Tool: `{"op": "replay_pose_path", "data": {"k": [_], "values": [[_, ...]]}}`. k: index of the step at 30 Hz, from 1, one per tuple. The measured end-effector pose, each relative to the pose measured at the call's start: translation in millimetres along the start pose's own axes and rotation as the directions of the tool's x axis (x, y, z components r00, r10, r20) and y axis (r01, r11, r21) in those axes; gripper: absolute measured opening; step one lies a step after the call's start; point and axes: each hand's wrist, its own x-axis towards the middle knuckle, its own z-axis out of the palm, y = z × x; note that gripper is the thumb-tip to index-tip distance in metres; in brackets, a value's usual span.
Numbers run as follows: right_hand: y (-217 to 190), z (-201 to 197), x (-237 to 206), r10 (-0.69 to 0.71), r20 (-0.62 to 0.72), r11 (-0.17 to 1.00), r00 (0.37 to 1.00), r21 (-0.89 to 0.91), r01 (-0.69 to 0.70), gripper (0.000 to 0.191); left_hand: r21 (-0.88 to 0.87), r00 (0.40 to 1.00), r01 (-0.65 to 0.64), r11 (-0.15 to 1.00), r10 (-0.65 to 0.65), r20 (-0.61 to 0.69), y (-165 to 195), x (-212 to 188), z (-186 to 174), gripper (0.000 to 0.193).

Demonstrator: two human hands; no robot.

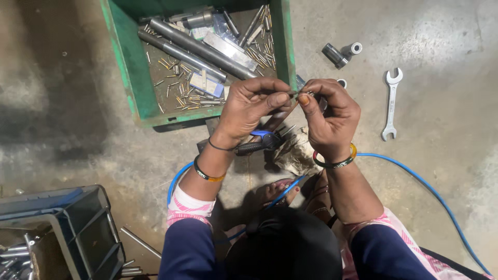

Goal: The person retrieves metal components from a green bin and uses a hammer and wrench to assemble them. They repeatedly pick up small cylindrical parts, insert pins, and tap them into place while seated on the floor.

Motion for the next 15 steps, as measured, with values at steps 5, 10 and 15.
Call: {"op": "replay_pose_path", "data": {"k": [5, 10, 15], "values": [[-1.8, 0.8, 1.8, -0.012, -0.037, 0.992, 0.999, -0.127, 0.007, 0.014, 0.012, 1.0, -0.007, 1.0, 0.007, -0.026, 5.2, -2.3, -5.3, 0.019], [1.4, 1.1, -0.4, -0.022, -0.049, 0.988, 0.999, -0.156, 0.014, 0.015, 0.07, 0.997, -0.082, 0.994, 0.083, -0.004, 9.9, -1.0, -5.7, 0.018], [17.8, -10.2, -3.0, 0.116, -0.071, 0.993, 0.991, 0.03, -0.114, 0.011, 0.264, 0.979, -0.121, 0.957, 0.159, -0.13, 30.6, 2.7, -18.5, 0.018]]}}
